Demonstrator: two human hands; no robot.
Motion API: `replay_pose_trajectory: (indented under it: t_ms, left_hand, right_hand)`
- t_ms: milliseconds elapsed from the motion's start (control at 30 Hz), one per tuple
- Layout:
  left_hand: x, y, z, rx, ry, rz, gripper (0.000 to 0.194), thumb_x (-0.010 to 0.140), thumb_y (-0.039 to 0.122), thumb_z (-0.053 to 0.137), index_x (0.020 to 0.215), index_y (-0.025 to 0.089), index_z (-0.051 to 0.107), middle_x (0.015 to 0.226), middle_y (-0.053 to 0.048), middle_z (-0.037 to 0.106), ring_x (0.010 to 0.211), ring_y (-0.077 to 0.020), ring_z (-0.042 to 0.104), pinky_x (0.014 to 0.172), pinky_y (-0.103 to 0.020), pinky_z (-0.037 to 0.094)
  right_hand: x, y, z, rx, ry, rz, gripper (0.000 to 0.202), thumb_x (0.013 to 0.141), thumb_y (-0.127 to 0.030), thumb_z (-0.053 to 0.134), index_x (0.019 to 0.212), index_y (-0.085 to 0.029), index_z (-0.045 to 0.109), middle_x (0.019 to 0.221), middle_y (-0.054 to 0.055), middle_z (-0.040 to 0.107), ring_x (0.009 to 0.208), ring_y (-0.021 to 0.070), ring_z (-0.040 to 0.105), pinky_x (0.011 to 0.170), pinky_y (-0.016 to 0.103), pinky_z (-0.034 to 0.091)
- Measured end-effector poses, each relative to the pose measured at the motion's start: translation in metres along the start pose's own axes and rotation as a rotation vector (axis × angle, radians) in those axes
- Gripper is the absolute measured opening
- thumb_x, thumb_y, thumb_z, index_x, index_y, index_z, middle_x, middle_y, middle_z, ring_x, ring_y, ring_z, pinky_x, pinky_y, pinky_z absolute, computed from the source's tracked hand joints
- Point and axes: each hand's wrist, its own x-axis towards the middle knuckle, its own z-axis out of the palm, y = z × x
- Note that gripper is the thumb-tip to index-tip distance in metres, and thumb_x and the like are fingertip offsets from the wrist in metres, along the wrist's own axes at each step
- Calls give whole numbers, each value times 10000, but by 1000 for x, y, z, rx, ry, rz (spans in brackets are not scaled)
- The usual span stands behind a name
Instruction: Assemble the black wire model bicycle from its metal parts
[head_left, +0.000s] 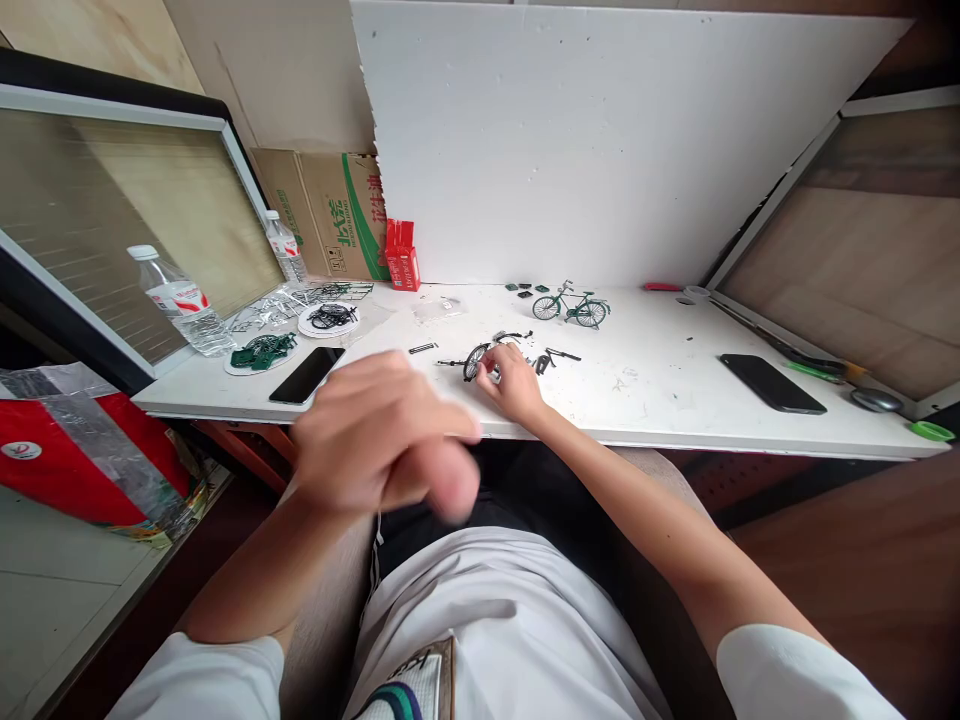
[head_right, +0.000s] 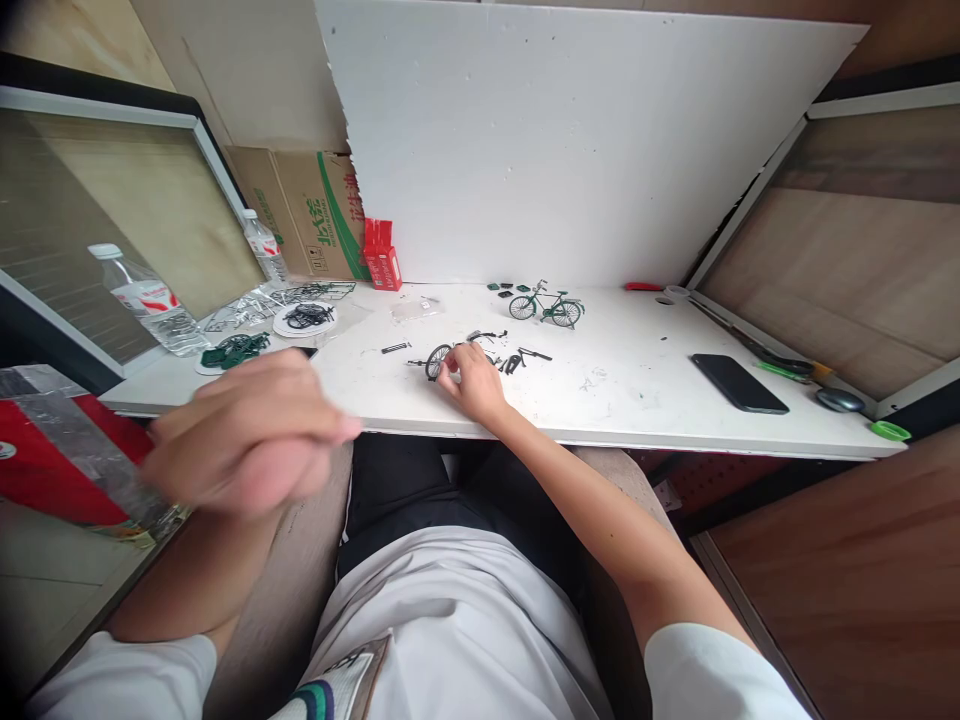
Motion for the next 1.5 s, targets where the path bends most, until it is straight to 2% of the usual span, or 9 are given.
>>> replay_pose_trajectory:
  t_ms: [67, 133, 233, 333, 400, 567, 833, 1100, 1500]
  left_hand:
    - [37, -16, 24, 77, -22, -19, 334, 1016, 462, 614, 806, 210, 679, 626, 3, 635, 587, -136, 595, 661, -301, 469]
    - [46, -39, 44, 128, -127, -116, 278, 1003, 413, 629, 841, 196, 690, 668, -1, 659, 641, -141, 632, 706, -291, 497]
    - [21, -76, 67, 136, -332, -244, 208, 965, 317, 639, 1109, 187, 714, 1019, -72, 757, 972, -208, 718, 924, -355, 542]
    - [-14, -100, 86, 155, -485, -311, 626, 878, 347, 733, 1459, 191, 559, 1464, -149, 618, 1382, -311, 570, 1179, -478, 435]
    - [-30, -108, 96, 161, -503, -364, 706, 890, 408, 731, 1520, 193, 498, 1542, -160, 560, 1461, -329, 503, 1226, -508, 390]
    - [-47, -115, 111, 188, -536, -383, 575, 940, 364, 675, 1462, 167, 539, 1502, -177, 600, 1454, -319, 525, 1222, -516, 401]
    - [-60, -116, 123, 275, -446, -298, 429, 1041, 189, 446, 1465, 161, 498, 1477, -186, 616, 1478, -284, 509, 1234, -537, 383]
    - [-63, -115, 125, 182, -440, -399, 463, 1058, 204, 416, 1520, 176, 439, 1448, -182, 643, 1278, -282, 673, 1088, -477, 541]
    - [-64, -113, 126, 249, -470, -451, 514, 1044, 183, 437, 1557, 151, 438, 1442, -184, 657, 1251, -290, 699, 1060, -450, 570]
  right_hand:
    - [0, -1, -1, -2, -9, 13, 92, 1002, -280, 559, 921, -235, 553, 908, 78, 665, 930, 267, 576, 700, 365, 418]
    - [1, -2, -1, 3, -6, 24, 103, 1011, -291, 553, 926, -234, 553, 913, 82, 667, 932, 269, 575, 700, 368, 416]
    - [0, -2, -1, 17, -4, 35, 101, 1020, -290, 532, 942, -233, 561, 910, 82, 663, 935, 270, 578, 698, 369, 416]
    - [0, 0, 1, 35, -17, 44, 93, 1023, -287, 523, 969, -231, 573, 938, 85, 673, 950, 270, 582, 698, 367, 419]
    - [1, 2, 2, 50, -22, 66, 94, 1022, -290, 524, 968, -233, 575, 938, 81, 679, 948, 269, 583, 703, 367, 423]
    - [2, 4, 2, 91, -4, 154, 96, 1008, -289, 535, 936, -234, 568, 911, 72, 681, 933, 262, 586, 720, 369, 435]
    - [1, -1, 2, 48, -49, 22, 114, 1028, -305, 525, 946, -232, 558, 916, 75, 661, 948, 255, 573, 729, 351, 438]
    - [0, 1, 4, 59, -53, 3, 158, 1063, -317, 473, 972, -230, 568, 949, 83, 666, 960, 251, 571, 775, 359, 453]
    - [-1, -2, -1, 48, -21, 23, 90, 1002, -313, 576, 1002, -233, 615, 946, 84, 693, 958, 262, 601, 688, 348, 437]
